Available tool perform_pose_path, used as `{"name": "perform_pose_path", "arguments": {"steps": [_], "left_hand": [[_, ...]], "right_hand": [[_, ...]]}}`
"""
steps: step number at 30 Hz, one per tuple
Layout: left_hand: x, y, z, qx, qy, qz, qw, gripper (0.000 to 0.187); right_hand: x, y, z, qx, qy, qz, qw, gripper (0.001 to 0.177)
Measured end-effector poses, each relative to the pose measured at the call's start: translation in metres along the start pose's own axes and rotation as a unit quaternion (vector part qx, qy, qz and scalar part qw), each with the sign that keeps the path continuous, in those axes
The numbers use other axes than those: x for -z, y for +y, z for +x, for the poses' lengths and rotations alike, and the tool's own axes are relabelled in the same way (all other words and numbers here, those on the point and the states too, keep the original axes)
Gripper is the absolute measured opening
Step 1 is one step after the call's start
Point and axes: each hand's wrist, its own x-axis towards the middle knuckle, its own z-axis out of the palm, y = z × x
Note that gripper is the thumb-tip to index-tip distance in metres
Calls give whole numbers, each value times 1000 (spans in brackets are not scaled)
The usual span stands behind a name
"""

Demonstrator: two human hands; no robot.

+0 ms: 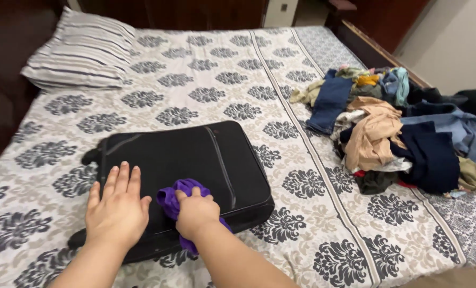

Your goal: Wiping down the exterior of a black suitcase with a purple cloth on a bed.

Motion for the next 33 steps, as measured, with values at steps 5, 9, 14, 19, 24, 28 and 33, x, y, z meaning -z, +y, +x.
{"name": "perform_pose_path", "arguments": {"steps": [5, 9, 14, 19, 24, 28, 33], "left_hand": [[30, -29, -14, 30, 27, -1, 999, 74], [45, -52, -25, 53, 67, 4, 996, 73], [72, -67, -37, 80, 75, 24, 994, 72], [85, -74, -45, 109, 115, 21, 987, 72], [102, -69, -60, 143, 114, 21, 983, 72], [104, -60, -76, 169, 130, 6, 977, 71], [99, -65, -102, 199, 140, 1, 970, 70]], "right_hand": [[11, -26, -9, 51, 76, -18, 996, 74], [30, -49, -22, 81, 117, -27, 989, 69], [50, -75, -31, 126, 157, -38, 979, 72], [68, -86, -41, 176, 178, -56, 967, 71], [84, -89, -59, 204, 179, -61, 961, 70], [89, -87, -70, 241, 194, -72, 948, 70], [85, -95, -82, 280, 210, -86, 933, 69]]}}
